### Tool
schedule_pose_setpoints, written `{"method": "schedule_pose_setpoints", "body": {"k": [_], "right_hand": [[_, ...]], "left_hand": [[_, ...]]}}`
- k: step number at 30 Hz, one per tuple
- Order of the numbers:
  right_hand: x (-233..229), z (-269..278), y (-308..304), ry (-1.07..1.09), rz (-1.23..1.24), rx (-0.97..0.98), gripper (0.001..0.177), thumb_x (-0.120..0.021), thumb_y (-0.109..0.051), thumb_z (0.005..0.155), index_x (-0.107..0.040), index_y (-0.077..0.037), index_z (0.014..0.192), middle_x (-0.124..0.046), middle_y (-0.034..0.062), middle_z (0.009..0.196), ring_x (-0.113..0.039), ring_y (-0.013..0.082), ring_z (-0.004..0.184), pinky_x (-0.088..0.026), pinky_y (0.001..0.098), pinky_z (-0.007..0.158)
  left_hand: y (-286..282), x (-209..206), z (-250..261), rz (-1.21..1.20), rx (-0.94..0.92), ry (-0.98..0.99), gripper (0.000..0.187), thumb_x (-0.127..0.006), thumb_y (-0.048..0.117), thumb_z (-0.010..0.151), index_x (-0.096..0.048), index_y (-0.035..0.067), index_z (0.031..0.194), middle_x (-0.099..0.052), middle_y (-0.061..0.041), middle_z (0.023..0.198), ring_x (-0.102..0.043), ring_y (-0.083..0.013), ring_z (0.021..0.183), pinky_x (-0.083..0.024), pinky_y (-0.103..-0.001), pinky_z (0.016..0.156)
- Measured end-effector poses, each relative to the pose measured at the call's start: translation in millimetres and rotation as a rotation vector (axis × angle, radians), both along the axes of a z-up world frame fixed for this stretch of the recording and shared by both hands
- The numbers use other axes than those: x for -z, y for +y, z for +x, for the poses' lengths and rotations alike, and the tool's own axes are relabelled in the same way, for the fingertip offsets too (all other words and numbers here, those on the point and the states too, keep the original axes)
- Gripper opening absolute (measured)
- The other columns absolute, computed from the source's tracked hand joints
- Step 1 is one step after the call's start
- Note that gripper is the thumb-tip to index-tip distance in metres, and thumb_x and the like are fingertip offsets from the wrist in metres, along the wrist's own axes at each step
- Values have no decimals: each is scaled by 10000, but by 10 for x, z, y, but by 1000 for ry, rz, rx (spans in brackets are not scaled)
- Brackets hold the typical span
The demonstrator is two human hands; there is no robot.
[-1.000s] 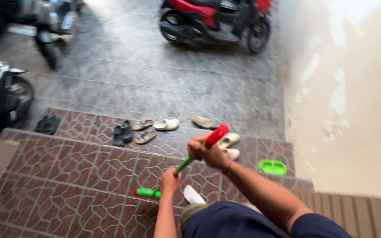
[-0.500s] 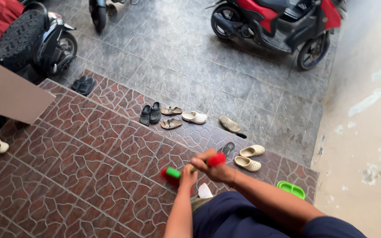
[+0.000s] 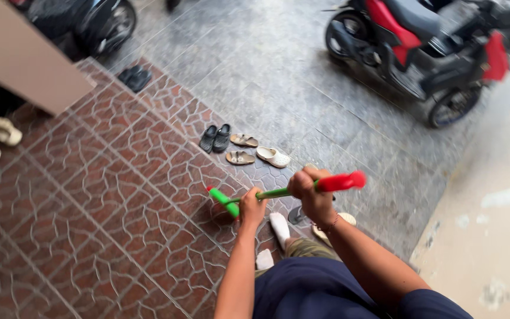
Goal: The person sweeps the tiled floor of an entryway and patio area using a broom with a green handle and red head, moving debris across the floor and down a step.
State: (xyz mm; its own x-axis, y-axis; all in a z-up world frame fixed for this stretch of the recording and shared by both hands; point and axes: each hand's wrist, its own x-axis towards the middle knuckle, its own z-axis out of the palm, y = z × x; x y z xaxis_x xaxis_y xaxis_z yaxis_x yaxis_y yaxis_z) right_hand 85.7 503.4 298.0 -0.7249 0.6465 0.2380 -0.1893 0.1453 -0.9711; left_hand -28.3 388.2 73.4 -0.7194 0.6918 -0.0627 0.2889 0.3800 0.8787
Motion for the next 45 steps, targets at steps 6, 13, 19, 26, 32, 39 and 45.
{"method": "schedule_pose_setpoints", "body": {"k": [6,13,19,26,32,39,45], "right_hand": [[124,-399,247,87,-286,-460,423,-665,-180,986,-418,-56,666,-496,78,613,-443,163,561,-371,333,512],[534,-633,82,42,-515,-751,443,-622,-111,1043,-376,-66,678,-395,16,649,-383,145,641,-347,348,629],[167,-619,657,-245,42,-714,303,-602,-61,964,-491,2,690,-429,85,585,-400,168,504,-329,353,519],[-256,-780,1247,84,314,-733,420,-620,-166,981,-407,-31,645,-431,86,599,-439,219,511,-370,381,531],[-306,-980,1412,255,22,-420,473,-583,-233,1009,-341,-57,643,-354,31,568,-310,146,488,-246,336,491],[-97,-1563,1597,241,-251,-452,471,-611,-198,1037,-284,-120,708,-315,22,577,-311,145,535,-389,373,607],[589,-2403,1046,-67,-539,-508,290,-560,-217,1033,-580,-4,837,-679,172,852,-624,228,806,-536,402,841]], "left_hand": [[-737,74,-73,-189,-318,165,192,-656,250,906,-648,68,848,-661,-179,914,-643,-416,892,-513,-536,769],[-1117,616,-253,-609,-399,-15,276,-577,323,961,-675,83,864,-673,-152,1010,-645,-415,992,-519,-557,806],[18,1047,-222,-418,-304,-136,250,-580,328,975,-687,102,967,-679,-148,1142,-636,-384,1106,-520,-513,907],[1418,959,-580,-134,-82,88,186,-655,300,863,-687,130,932,-702,-112,1069,-667,-366,1073,-543,-499,879],[1649,212,-994,-208,-64,87,225,-709,325,918,-667,108,873,-727,-125,989,-678,-419,912,-524,-567,733],[699,319,-1515,-92,-393,174,164,-777,144,766,-634,63,775,-671,-163,822,-660,-417,818,-523,-522,702],[-682,908,-2263,-128,-518,176,378,-860,136,646,-647,74,952,-691,-148,1028,-669,-364,995,-539,-454,854]]}}
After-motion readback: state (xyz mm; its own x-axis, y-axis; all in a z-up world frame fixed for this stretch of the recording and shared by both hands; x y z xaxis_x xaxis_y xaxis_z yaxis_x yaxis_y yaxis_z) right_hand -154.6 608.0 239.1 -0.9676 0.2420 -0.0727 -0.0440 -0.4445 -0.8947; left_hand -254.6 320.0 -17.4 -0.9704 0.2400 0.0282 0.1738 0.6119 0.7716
